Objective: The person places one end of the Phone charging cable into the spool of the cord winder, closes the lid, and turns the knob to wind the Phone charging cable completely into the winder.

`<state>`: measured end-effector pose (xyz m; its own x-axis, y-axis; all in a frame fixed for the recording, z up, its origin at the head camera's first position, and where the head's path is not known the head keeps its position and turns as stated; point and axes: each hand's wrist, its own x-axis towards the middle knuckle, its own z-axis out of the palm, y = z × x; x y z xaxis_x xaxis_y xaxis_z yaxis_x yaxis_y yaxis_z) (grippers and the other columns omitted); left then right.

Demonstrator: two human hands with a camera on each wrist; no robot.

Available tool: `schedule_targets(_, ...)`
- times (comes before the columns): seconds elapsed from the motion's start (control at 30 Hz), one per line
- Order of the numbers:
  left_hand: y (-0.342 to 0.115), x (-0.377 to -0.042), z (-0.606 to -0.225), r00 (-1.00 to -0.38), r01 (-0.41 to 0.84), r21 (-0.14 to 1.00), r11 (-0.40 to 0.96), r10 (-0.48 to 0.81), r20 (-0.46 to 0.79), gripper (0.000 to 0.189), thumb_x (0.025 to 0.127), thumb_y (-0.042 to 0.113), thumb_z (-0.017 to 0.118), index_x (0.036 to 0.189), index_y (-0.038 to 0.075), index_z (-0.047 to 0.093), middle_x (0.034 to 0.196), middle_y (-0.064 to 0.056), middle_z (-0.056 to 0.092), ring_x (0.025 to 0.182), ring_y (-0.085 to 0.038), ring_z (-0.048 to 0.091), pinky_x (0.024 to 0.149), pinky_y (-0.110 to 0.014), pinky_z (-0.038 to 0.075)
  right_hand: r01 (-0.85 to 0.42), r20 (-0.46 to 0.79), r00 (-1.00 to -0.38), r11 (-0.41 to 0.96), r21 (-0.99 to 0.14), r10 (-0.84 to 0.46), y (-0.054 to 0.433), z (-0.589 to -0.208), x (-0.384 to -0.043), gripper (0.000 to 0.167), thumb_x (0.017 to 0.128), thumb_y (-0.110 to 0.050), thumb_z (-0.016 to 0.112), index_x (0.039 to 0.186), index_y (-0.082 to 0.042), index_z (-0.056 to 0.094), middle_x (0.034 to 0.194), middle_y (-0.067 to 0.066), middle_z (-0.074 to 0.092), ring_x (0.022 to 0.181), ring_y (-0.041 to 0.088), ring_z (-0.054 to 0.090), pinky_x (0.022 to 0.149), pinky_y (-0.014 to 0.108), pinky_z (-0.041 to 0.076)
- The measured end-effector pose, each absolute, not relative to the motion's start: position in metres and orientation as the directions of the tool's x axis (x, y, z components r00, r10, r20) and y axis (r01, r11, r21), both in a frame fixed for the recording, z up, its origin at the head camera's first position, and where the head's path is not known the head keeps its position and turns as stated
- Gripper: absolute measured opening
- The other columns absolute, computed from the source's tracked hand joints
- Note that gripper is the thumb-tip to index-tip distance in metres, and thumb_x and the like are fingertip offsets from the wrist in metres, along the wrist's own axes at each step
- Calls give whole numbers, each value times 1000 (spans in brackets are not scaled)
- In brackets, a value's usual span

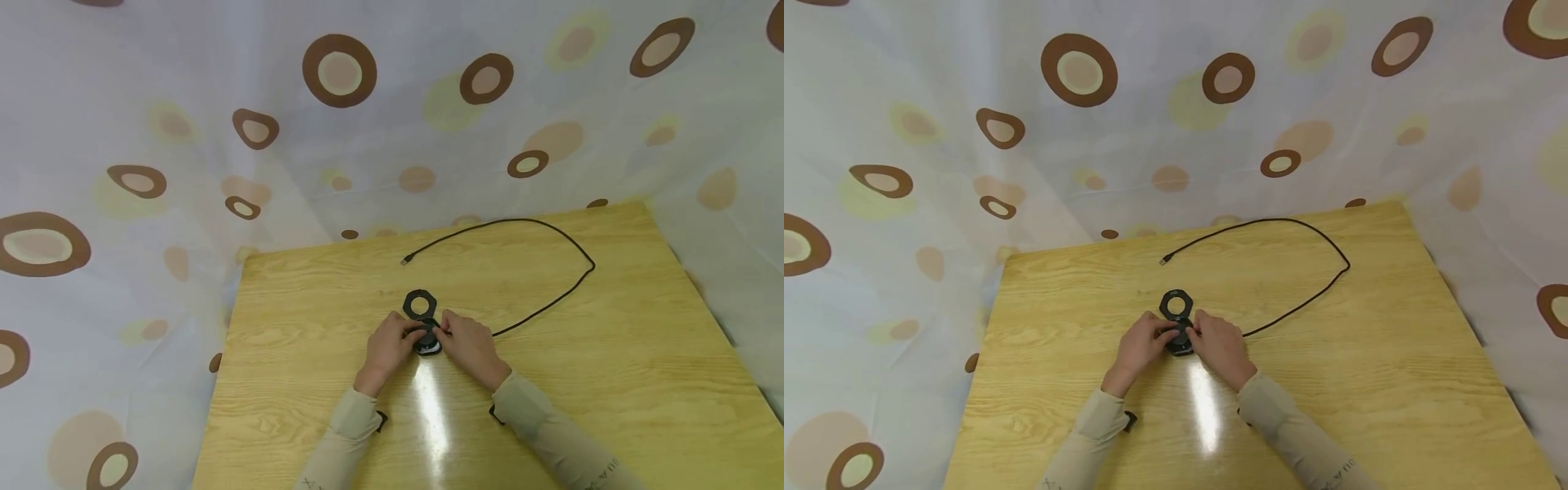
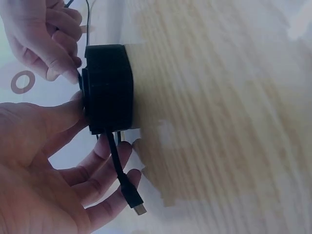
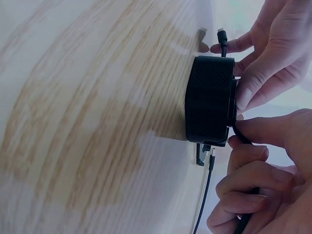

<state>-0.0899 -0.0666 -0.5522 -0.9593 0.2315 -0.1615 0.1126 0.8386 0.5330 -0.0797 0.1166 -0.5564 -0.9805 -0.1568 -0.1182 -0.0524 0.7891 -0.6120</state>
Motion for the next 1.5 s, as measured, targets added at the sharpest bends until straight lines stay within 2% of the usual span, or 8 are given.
schedule_targets(0.2,-62,-89,-550,-968,129,459,879,212,-135,25,101,34,73,120,21,82,101,-4,67,76,-11,57,57,-24,42,-76,-84,-983,784,-617,-162,117,-557,-79,24,102,-26,71,85,-15,58,62,1,53,50,15,42,48,27,26)
schedule_targets(0.5,-52,-89,-547,-975,120,344,931,177,-137,21,100,31,75,115,19,83,106,-5,70,89,-20,66,59,-32,53,-64,-82,-985,758,-649,-154,115,-559,-79,23,102,-24,70,85,-15,57,61,0,51,50,14,40,48,25,25)
schedule_targets(0.93,-47,-89,-539,-973,113,286,951,165,-164,15,99,33,76,105,20,80,103,-5,69,90,-22,67,63,-39,55,-59,-119,-970,681,-730,-211,126,-566,-78,20,104,-26,68,88,-18,59,60,-6,45,53,10,34,51,23,23)
schedule_targets(1.07,-47,-91,-539,-970,114,286,951,169,-175,14,99,32,76,103,20,79,102,-4,68,89,-22,66,63,-38,54,-54,-132,-964,655,-753,-232,127,-568,-78,19,104,-21,65,87,-18,59,61,-7,46,54,10,35,52,22,24)
schedule_targets(1.5,-45,-91,-539,-969,104,289,952,162,-185,14,99,31,76,103,18,79,102,-6,68,88,-24,66,67,-37,54,-155,-78,-950,672,-724,-303,132,-564,-83,27,102,-18,67,77,-20,55,64,-8,41,56,8,35,54,22,23)
